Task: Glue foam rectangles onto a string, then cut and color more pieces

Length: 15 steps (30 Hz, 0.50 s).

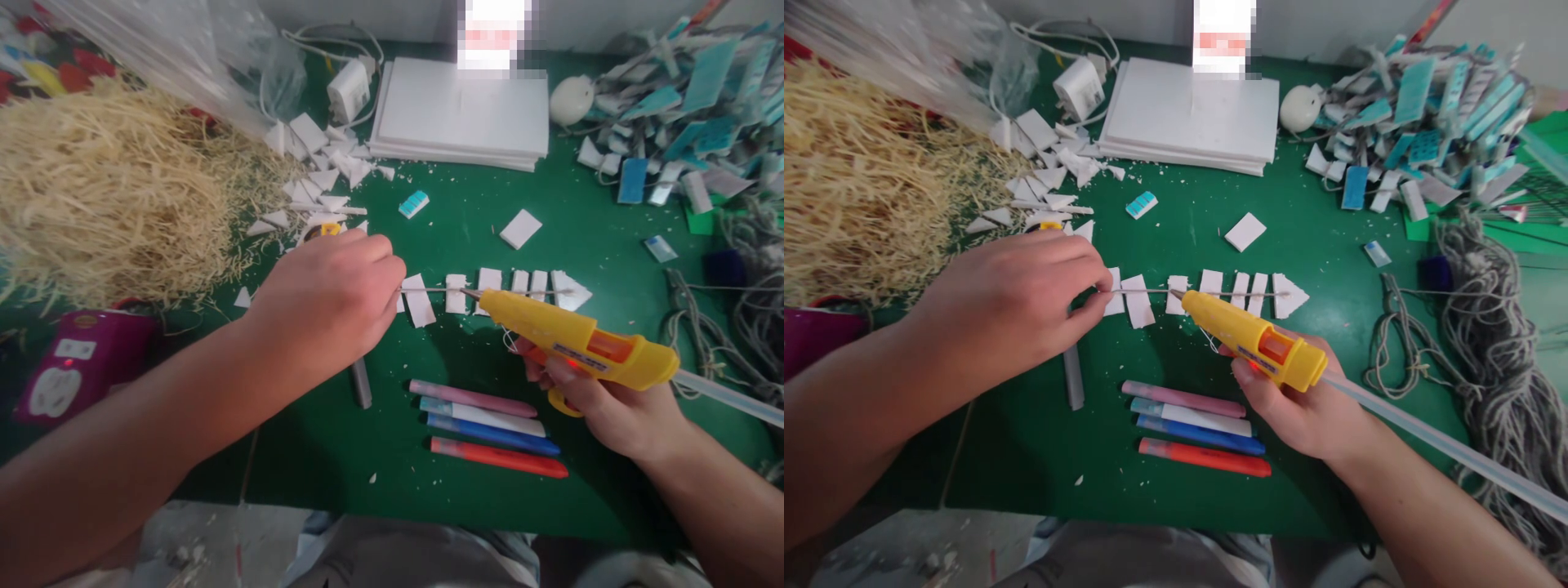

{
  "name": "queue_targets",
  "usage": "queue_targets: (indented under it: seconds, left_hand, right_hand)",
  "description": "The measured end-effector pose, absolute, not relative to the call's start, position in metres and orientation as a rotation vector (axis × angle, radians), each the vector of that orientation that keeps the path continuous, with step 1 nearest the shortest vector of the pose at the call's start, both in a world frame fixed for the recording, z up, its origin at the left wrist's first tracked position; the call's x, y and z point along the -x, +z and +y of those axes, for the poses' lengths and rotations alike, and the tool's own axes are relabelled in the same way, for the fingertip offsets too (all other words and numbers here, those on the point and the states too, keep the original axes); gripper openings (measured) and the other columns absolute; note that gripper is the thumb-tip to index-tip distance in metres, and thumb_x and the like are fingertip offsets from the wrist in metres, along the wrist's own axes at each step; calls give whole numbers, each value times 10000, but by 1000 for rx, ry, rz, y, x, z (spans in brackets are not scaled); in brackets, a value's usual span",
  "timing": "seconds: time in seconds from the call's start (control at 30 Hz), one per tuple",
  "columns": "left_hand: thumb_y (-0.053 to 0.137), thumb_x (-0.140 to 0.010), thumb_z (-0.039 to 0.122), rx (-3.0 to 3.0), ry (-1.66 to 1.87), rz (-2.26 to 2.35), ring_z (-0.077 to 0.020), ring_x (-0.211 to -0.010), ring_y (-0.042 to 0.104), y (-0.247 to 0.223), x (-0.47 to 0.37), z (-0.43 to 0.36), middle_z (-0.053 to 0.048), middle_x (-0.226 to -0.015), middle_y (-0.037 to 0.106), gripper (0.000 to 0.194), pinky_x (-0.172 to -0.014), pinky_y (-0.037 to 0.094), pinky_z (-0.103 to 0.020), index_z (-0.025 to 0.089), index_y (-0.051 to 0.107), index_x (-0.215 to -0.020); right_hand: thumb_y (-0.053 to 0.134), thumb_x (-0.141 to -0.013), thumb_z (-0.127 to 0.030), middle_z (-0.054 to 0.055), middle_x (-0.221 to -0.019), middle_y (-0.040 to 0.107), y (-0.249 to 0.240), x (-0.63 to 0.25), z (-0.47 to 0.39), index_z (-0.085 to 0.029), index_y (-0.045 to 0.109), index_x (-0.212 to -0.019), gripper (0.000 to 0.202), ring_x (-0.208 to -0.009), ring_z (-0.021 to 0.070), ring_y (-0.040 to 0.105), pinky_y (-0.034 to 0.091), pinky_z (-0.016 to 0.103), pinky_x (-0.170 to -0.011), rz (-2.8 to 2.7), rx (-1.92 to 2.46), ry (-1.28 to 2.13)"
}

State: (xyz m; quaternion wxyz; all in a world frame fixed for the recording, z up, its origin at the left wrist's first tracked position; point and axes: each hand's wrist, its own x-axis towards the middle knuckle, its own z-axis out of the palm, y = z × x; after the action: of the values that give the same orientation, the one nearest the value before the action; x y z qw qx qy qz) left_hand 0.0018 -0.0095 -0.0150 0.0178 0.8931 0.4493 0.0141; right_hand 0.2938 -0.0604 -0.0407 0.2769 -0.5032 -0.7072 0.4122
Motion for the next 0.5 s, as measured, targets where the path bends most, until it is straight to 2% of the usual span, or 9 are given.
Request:
queue_targets:
  seconds: [0.1,0.2,0.27,0.37,0.43,0.5]
  left_hand:
    - [467,-935,175,-2765,-60,1420,-264,-853,656,-15,-1,-9,-90,-874,673,243,-702,494,-369,175,681,-820]
    - [489,-900,177,-2741,-55,1466,-296,-996,678,-14,-3,-9,-128,-1042,702,247,-817,539,-398,140,707,-1011]
    - [518,-898,210,-2729,-46,1464,-323,-1079,673,-15,-5,-10,-156,-1150,697,340,-879,549,-423,111,679,-1180]
    - [615,-906,340,-2718,-57,1415,-354,-1144,660,-19,-8,-12,-179,-1251,678,574,-910,559,-445,80,550,-1413]
    - [676,-889,397,-2707,-64,1390,-352,-1158,656,-23,-11,-13,-176,-1282,674,700,-909,564,-434,84,481,-1484]
    - [686,-897,389,-2697,-57,1371,-332,-1162,656,-27,-15,-14,-163,-1297,675,704,-911,561,-411,107,464,-1503]
  right_hand:
    - [545,-986,-644,10,-551,646,-41,-294,-60,-238,767,-898,472,-461,150,613,518,254,-445,-1912,1342,1116]
    - [545,-993,-629,7,-546,634,-43,-294,-59,-231,768,-903,465,-465,150,611,522,259,-456,-1918,1325,1110]
    - [541,-1001,-617,-2,-526,613,-44,-295,-59,-232,765,-901,457,-447,143,590,514,258,-453,-1918,1315,1125]
    - [550,-1000,-611,-6,-529,616,-44,-295,-60,-236,754,-895,439,-437,136,580,503,251,-445,-1900,1316,1144]
    - [554,-994,-624,-2,-544,633,-44,-295,-61,-240,749,-893,443,-447,138,597,510,248,-449,-1888,1319,1145]
    - [555,-991,-633,2,-554,645,-44,-296,-61,-243,748,-896,446,-458,141,611,517,245,-453,-1888,1317,1139]
